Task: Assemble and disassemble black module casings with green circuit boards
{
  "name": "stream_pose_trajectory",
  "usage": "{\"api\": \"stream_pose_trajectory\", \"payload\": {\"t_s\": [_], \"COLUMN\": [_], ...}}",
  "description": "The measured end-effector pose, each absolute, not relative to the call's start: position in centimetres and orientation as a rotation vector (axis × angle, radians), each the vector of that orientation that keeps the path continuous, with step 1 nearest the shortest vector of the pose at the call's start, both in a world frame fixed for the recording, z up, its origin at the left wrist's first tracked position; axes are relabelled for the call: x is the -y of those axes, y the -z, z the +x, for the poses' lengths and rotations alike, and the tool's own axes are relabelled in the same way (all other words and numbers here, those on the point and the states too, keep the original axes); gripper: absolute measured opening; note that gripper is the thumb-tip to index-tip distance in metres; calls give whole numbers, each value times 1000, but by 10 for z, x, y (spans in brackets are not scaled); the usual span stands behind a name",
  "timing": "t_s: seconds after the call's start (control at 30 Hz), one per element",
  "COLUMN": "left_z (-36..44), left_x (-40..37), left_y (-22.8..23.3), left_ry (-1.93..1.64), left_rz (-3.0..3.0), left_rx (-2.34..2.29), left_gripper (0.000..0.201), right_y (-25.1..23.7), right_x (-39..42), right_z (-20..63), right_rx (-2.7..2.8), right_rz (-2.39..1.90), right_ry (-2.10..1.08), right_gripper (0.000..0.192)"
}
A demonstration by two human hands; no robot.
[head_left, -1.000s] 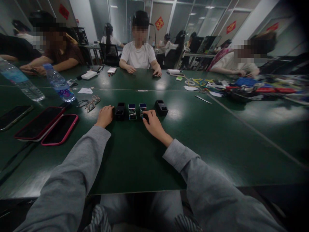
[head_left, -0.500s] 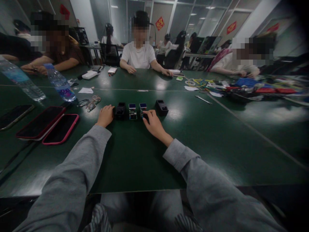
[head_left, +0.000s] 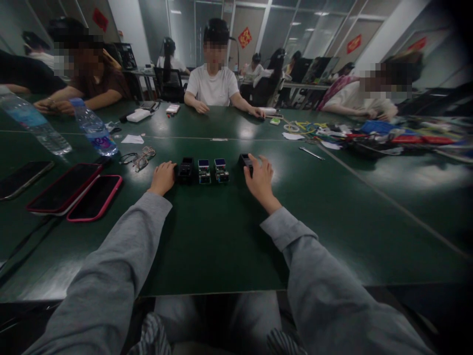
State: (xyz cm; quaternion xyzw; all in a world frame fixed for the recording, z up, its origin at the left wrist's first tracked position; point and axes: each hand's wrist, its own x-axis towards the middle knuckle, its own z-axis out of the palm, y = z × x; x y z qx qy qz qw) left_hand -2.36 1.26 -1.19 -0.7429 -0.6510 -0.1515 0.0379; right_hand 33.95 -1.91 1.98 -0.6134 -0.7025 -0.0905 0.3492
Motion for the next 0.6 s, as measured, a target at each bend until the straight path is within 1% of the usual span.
{"api": "stream_pose_trajectory", "payload": {"t_s": [0.13,0.23,0.6], "left_z": [-22,-22,-23], "left_x": [-12,-12,-13], "left_y": [12,11,11], "left_ry": [495,522,483], "left_rz": [-2273,-2274,-2280], "left_rx": [2002,2004,1992], "left_gripper": [50,49,49], "right_y": [-2,1,-12], "right_x": [3,1,23], "right_z": [355,356,340], "right_rx": [1811,1838,1904], "right_rz": [-1655,-1633,-1674], "right_ry": [92,21,44], "right_gripper": [51,53,49]}}
